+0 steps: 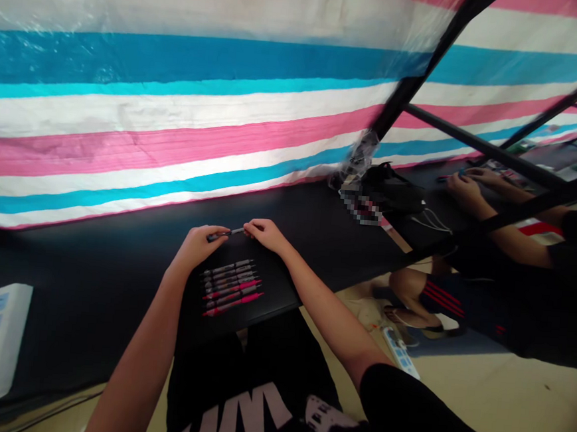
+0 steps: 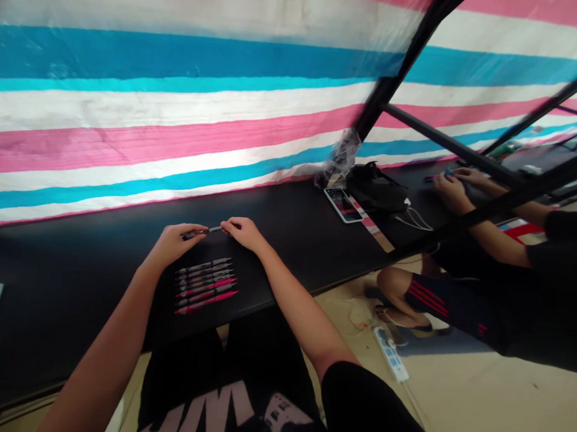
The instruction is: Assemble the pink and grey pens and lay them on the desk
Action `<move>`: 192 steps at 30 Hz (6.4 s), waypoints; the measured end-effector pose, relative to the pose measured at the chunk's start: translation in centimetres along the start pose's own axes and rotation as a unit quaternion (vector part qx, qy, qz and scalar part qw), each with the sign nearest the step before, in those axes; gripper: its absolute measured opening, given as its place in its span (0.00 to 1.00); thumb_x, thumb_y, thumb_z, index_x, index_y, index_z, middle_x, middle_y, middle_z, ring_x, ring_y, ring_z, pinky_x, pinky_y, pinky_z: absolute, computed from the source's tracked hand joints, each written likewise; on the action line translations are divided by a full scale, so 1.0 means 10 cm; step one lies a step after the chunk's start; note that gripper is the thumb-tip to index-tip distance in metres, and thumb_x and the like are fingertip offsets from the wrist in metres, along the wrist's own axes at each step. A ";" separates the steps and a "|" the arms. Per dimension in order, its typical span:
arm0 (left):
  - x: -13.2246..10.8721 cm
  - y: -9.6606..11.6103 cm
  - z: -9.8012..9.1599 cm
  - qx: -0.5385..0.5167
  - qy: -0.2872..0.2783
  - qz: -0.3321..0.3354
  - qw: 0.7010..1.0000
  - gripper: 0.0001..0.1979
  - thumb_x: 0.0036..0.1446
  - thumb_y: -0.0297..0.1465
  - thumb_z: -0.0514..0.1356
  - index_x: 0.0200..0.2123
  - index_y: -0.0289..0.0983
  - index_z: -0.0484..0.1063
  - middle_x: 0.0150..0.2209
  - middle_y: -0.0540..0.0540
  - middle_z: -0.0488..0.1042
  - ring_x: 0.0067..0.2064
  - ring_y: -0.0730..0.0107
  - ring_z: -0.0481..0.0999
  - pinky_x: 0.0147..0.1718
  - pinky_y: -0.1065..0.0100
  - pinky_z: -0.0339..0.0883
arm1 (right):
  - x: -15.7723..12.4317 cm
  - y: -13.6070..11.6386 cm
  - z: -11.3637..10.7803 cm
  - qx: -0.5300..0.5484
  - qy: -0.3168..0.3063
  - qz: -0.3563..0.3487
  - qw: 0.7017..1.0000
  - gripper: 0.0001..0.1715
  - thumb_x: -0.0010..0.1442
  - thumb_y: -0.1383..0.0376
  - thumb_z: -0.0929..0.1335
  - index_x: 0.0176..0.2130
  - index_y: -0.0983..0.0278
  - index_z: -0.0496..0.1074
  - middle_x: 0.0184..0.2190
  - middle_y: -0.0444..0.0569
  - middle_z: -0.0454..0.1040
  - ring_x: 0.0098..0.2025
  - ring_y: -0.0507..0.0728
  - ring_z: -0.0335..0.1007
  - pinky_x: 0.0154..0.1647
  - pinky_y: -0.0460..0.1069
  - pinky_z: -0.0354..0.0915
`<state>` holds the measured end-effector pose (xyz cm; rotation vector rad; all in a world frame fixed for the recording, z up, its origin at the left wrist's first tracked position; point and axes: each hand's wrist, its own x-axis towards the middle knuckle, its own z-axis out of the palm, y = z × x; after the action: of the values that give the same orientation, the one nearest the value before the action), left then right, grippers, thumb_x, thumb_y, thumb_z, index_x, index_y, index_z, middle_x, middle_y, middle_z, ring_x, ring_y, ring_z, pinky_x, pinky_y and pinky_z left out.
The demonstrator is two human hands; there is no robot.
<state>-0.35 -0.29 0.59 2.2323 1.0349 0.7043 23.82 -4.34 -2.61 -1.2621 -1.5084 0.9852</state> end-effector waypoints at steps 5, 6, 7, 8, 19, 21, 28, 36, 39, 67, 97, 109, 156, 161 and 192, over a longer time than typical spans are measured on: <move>0.00 -0.01 0.00 -0.009 0.005 -0.009 1.000 0.14 0.61 0.39 0.63 0.45 0.42 0.84 0.43 0.42 0.85 0.44 0.52 0.83 0.46 0.57 0.74 | 0.00 -0.02 0.00 0.007 -0.001 0.004 1.000 0.19 0.56 0.53 0.74 0.40 0.64 0.75 0.30 0.44 0.73 0.31 0.53 0.66 0.35 0.48 0.63; 0.00 -0.01 0.00 -0.009 0.003 -0.011 1.000 0.14 0.61 0.39 0.64 0.45 0.42 0.84 0.43 0.42 0.85 0.44 0.52 0.83 0.47 0.57 0.74 | 0.00 -0.02 -0.01 -0.001 -0.003 0.004 1.000 0.18 0.57 0.53 0.73 0.38 0.65 0.76 0.29 0.44 0.73 0.31 0.53 0.66 0.35 0.48 0.63; -0.01 -0.01 0.01 -0.009 0.001 -0.011 1.000 0.14 0.60 0.39 0.64 0.45 0.42 0.84 0.43 0.42 0.85 0.44 0.53 0.83 0.47 0.57 0.74 | 0.00 -0.02 -0.01 -0.010 -0.004 0.001 1.000 0.17 0.58 0.52 0.72 0.36 0.65 0.76 0.28 0.45 0.72 0.31 0.53 0.66 0.35 0.48 0.63; -0.01 0.00 0.01 -0.008 0.000 -0.010 1.000 0.14 0.60 0.40 0.64 0.46 0.42 0.84 0.43 0.42 0.85 0.44 0.53 0.83 0.47 0.58 0.73 | 0.00 -0.02 -0.01 -0.020 -0.004 -0.002 1.000 0.18 0.60 0.51 0.71 0.33 0.65 0.75 0.28 0.45 0.73 0.31 0.54 0.66 0.36 0.48 0.62; -0.02 0.06 -0.01 -0.024 -0.004 -0.017 1.000 0.14 0.59 0.41 0.65 0.44 0.41 0.85 0.41 0.42 0.85 0.43 0.52 0.83 0.47 0.57 0.75 | -0.01 -0.04 -0.01 0.006 -0.025 0.008 1.000 0.17 0.57 0.53 0.73 0.37 0.65 0.76 0.28 0.44 0.72 0.31 0.53 0.66 0.35 0.48 0.62; -0.03 0.07 0.00 -0.030 -0.005 -0.015 0.999 0.14 0.58 0.41 0.65 0.43 0.41 0.85 0.41 0.42 0.85 0.43 0.52 0.83 0.46 0.56 0.75 | -0.01 -0.04 -0.02 -0.020 -0.019 0.004 1.000 0.17 0.59 0.53 0.71 0.34 0.65 0.76 0.28 0.45 0.73 0.32 0.54 0.67 0.36 0.49 0.62; -0.04 0.14 0.02 -0.104 0.009 -0.061 0.993 0.14 0.53 0.42 0.70 0.39 0.39 0.86 0.34 0.42 0.85 0.37 0.55 0.83 0.39 0.59 0.76 | -0.01 -0.09 -0.04 -0.046 -0.033 0.012 0.998 0.29 0.64 0.44 0.65 0.25 0.64 0.71 0.24 0.45 0.72 0.29 0.53 0.65 0.37 0.49 0.61; 0.01 0.18 0.04 -0.340 0.150 -0.106 0.922 0.20 0.51 0.46 0.71 0.38 0.36 0.78 0.37 0.39 0.83 0.38 0.58 0.82 0.40 0.58 0.76 | -0.03 -0.12 0.05 0.059 -0.032 0.004 0.998 0.25 0.60 0.45 0.70 0.31 0.65 0.74 0.26 0.44 0.72 0.30 0.53 0.66 0.35 0.48 0.62; 0.03 0.26 0.09 -0.417 0.139 -0.086 0.894 0.18 0.57 0.48 0.65 0.37 0.39 0.71 0.43 0.39 0.82 0.49 0.55 0.81 0.46 0.54 0.75 | -0.03 -0.09 0.14 0.046 -0.042 0.004 0.998 0.22 0.59 0.48 0.71 0.32 0.65 0.74 0.26 0.44 0.72 0.30 0.53 0.66 0.34 0.48 0.61; -0.05 0.00 -0.11 -0.764 0.219 -0.059 0.604 0.23 0.64 0.44 0.45 0.20 0.40 0.44 0.16 0.54 0.43 0.17 0.75 0.46 0.18 0.68 0.53 | -0.04 -0.07 0.21 -0.036 -0.042 -0.004 0.998 0.14 0.62 0.56 0.70 0.34 0.64 0.76 0.30 0.47 0.78 0.32 0.54 0.71 0.35 0.47 0.63; -0.02 0.09 -0.07 -0.810 0.253 -0.072 0.523 0.18 0.61 0.40 0.45 0.23 0.41 0.41 0.17 0.54 0.42 0.18 0.74 0.47 0.20 0.66 0.51 | -0.04 -0.09 0.20 -0.052 -0.049 -0.006 0.997 0.13 0.62 0.57 0.70 0.35 0.65 0.77 0.30 0.47 0.77 0.33 0.54 0.70 0.36 0.47 0.62; 0.00 0.11 -0.07 -0.800 0.257 -0.076 0.537 0.17 0.61 0.38 0.46 0.23 0.40 0.44 0.18 0.54 0.43 0.19 0.73 0.48 0.22 0.66 0.53 | -0.04 -0.08 0.20 -0.055 -0.049 -0.005 0.997 0.13 0.62 0.57 0.70 0.35 0.65 0.76 0.30 0.47 0.77 0.33 0.54 0.70 0.36 0.47 0.62; 0.00 0.11 -0.07 -0.801 0.268 -0.078 0.530 0.15 0.63 0.37 0.45 0.24 0.40 0.48 0.20 0.54 0.47 0.21 0.73 0.53 0.26 0.65 0.59 | -0.04 -0.08 0.18 -0.048 -0.055 0.002 0.997 0.13 0.63 0.57 0.69 0.36 0.64 0.76 0.32 0.48 0.78 0.34 0.54 0.72 0.38 0.48 0.64; 0.00 0.10 -0.07 -0.792 0.274 -0.085 0.539 0.18 0.65 0.41 0.44 0.24 0.39 0.51 0.21 0.54 0.49 0.21 0.72 0.55 0.26 0.65 0.60 | -0.05 -0.11 0.18 -0.046 -0.053 0.005 0.997 0.12 0.63 0.58 0.69 0.36 0.65 0.76 0.31 0.47 0.78 0.34 0.54 0.71 0.38 0.48 0.64; 0.00 0.16 -0.08 -0.801 0.270 -0.077 0.529 0.16 0.61 0.36 0.45 0.23 0.39 0.45 0.20 0.54 0.44 0.21 0.74 0.50 0.25 0.67 0.58 | -0.04 -0.07 0.18 -0.040 -0.054 0.006 0.998 0.12 0.63 0.57 0.69 0.35 0.64 0.76 0.31 0.47 0.78 0.33 0.54 0.71 0.37 0.48 0.64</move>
<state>-0.09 -0.96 2.27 0.2441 0.2982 1.4335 21.95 -4.89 -2.47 -1.2930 -1.6397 1.0250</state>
